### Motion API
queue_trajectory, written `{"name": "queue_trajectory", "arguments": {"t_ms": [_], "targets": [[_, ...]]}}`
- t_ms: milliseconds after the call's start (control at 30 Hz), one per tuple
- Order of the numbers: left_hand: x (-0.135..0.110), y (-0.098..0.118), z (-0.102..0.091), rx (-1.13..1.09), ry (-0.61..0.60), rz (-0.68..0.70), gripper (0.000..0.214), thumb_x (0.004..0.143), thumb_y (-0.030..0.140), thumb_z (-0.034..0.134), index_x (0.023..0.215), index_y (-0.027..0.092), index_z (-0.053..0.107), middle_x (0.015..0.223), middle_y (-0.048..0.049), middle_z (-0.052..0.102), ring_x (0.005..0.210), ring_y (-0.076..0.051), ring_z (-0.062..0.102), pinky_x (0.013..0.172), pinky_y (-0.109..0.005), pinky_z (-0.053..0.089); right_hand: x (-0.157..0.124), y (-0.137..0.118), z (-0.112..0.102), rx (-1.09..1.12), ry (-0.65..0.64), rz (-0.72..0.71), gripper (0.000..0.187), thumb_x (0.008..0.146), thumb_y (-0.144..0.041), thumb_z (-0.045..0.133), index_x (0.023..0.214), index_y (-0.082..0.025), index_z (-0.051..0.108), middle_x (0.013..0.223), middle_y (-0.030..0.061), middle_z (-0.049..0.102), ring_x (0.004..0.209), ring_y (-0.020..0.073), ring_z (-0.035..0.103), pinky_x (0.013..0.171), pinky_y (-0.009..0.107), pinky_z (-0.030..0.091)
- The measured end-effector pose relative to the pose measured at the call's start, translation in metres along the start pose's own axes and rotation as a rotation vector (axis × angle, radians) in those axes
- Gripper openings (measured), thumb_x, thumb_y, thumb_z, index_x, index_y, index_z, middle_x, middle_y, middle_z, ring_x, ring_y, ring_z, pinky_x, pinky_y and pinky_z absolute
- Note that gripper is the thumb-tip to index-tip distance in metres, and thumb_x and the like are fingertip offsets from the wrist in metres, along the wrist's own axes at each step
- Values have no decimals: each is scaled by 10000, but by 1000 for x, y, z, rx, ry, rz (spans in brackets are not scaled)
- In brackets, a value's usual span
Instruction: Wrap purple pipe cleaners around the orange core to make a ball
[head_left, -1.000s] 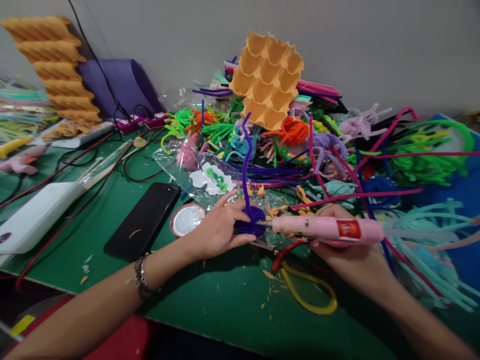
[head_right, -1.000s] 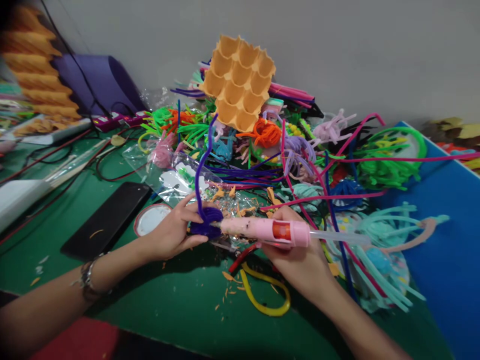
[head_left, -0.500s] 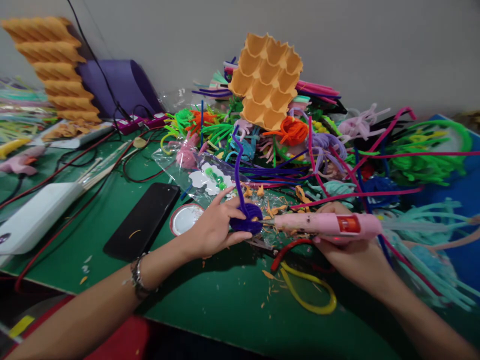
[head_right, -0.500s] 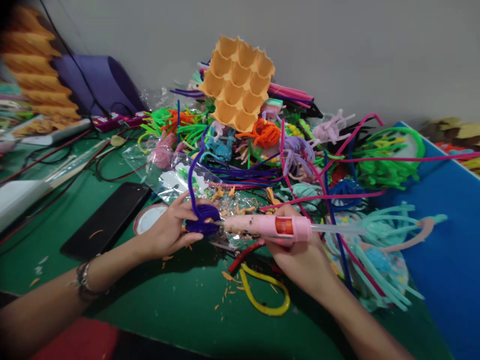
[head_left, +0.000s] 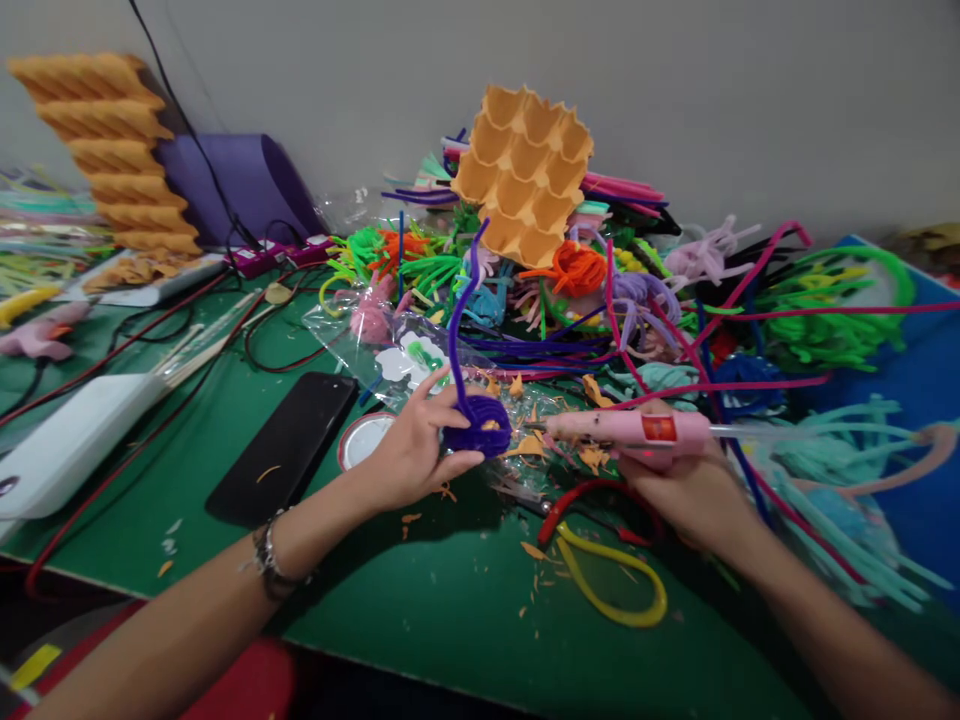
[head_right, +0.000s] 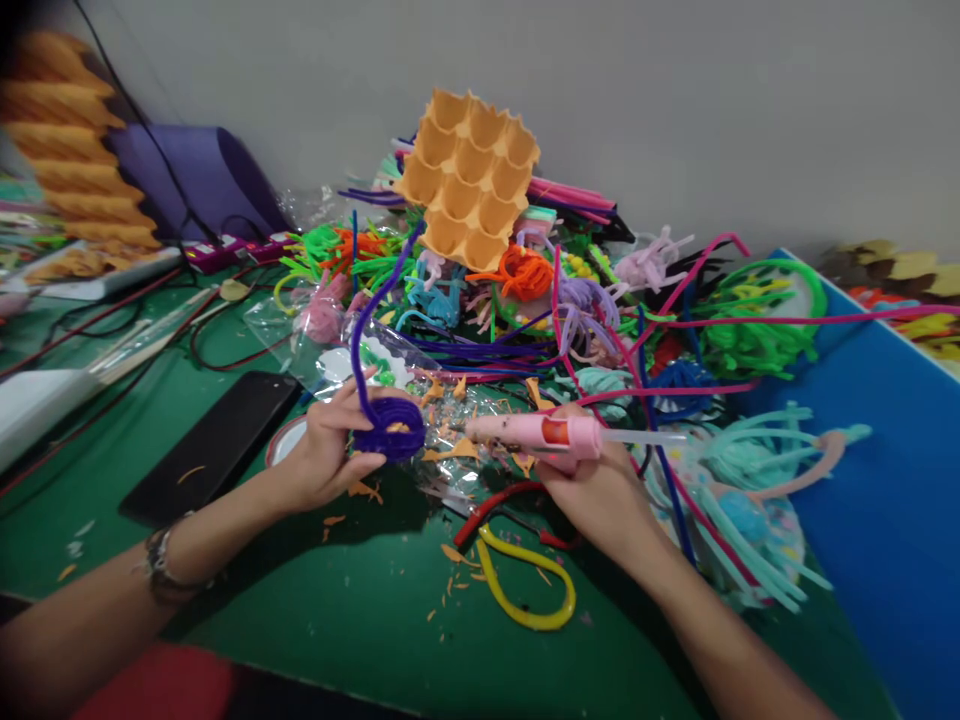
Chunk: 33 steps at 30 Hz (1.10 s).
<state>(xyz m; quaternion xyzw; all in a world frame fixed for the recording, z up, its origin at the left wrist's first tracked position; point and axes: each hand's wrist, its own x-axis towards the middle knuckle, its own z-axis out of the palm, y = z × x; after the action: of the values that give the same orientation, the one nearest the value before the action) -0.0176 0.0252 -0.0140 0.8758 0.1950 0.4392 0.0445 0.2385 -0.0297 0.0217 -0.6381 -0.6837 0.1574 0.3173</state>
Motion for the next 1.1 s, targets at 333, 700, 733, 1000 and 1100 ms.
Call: {"name": "queue_trajectory", "arguments": {"t_ms": [333, 700, 733, 1000, 1100], "targets": [[-3, -8, -1, 90, 57, 11, 200, 900, 327, 445, 1010, 219, 317, 885, -41, 550, 941, -207, 616, 881, -528, 471, 7, 4, 20, -48, -77, -95, 160, 703, -344, 543, 711, -193, 593, 724, 49, 646, 662, 204, 607, 601, 308, 491], [-1, -3, -3, 171, 44, 18, 188, 920, 342, 383, 1036, 212, 312, 850, -33, 505, 914, -205, 601, 848, -484, 514, 4, 15, 32, -177, -115, -218, 209, 779, -280, 460, 859, -174, 620, 960, 138, 615, 924, 290, 574, 814, 453, 472], [0, -2, -3, 172, 50, 19, 185, 921, 344, 379, 1036, 214, 313, 849, -30, 498, 912, -204, 603, 845, -480, 516, 4, 15, 31, -182, -125, -228, 203, 778, -278, 464, 858, -177, 621, 976, 137, 610, 947, 294, 567, 834, 458, 464], [0, -2, -4, 200, 29, 28, 185, 922, 343, 372, 1042, 218, 306, 864, -27, 502, 900, -201, 607, 830, -464, 522, 6, 18, 9, -170, -233, -282, 440, 713, -320, 581, 1137, -231, 507, 1216, 96, 521, 1164, 285, 476, 957, 456, 402], [0, -3, -4, 208, 26, 58, 189, 914, 349, 393, 1024, 213, 322, 859, -33, 524, 882, -195, 609, 818, -440, 526, 7, 21, -5, -129, -328, -272, 642, 692, -371, 617, 1267, -221, 376, 1334, 131, 419, 1243, 294, 407, 977, 465, 385]]}}
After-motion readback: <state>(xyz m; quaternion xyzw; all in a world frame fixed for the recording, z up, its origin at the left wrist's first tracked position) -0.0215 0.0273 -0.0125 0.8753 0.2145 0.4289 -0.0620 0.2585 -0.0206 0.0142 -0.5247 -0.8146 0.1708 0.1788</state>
